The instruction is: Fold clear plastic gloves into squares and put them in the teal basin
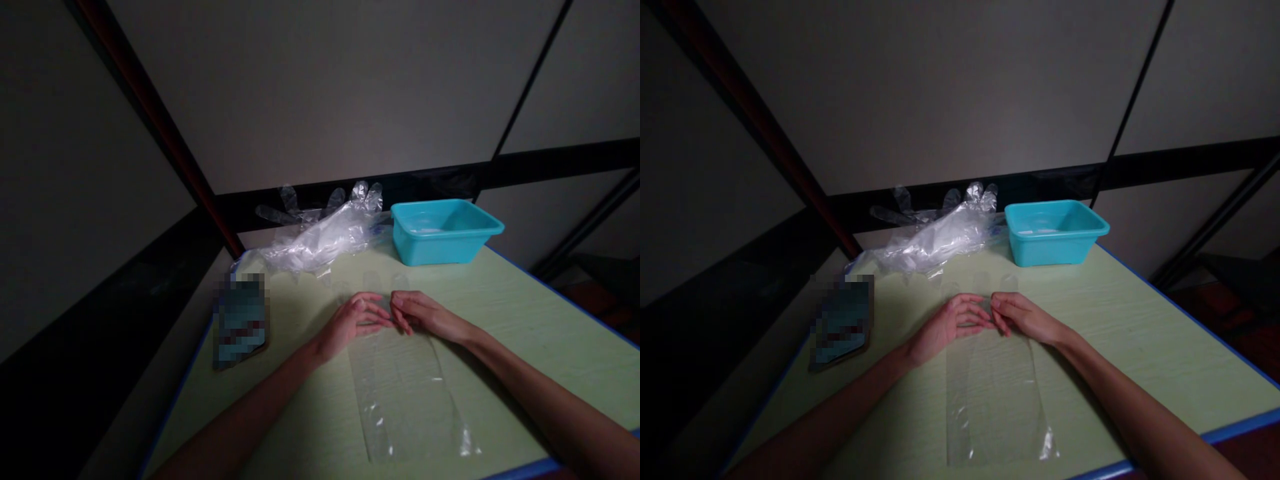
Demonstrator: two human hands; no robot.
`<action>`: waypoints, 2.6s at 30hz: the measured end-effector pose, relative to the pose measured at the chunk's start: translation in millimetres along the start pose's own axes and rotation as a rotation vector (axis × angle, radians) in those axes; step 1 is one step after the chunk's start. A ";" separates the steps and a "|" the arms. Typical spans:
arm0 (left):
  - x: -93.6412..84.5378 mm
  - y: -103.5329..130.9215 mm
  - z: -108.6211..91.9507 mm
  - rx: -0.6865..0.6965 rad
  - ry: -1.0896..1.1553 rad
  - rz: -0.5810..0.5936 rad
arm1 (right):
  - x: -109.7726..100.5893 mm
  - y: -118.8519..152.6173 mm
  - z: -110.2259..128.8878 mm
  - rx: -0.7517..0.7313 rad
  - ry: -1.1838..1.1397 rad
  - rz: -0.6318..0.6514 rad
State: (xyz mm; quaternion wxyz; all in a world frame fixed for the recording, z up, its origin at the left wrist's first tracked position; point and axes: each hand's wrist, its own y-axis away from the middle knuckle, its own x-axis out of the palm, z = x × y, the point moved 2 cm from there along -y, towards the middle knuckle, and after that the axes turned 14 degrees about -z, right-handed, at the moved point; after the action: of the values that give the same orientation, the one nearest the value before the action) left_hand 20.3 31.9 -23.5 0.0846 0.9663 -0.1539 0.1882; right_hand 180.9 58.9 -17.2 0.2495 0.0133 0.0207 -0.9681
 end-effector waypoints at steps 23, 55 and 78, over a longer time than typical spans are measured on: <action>-2.1 2.2 -10.6 -0.051 0.176 -0.126 | -2.2 -2.1 -1.2 0.078 -0.225 -0.009; -11.2 -1.7 -14.8 -0.135 0.300 -0.149 | -10.0 -7.0 -1.7 0.116 -0.370 -0.063; -4.6 0.9 3.2 -0.123 0.042 0.000 | -4.6 1.1 -0.1 -0.069 0.098 0.060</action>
State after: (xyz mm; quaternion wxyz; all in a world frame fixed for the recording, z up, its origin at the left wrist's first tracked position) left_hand 17.0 31.5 -28.2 0.1474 0.9550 -0.1632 0.1988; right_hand 185.5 60.2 -17.2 0.2777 0.0526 0.0657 -0.9570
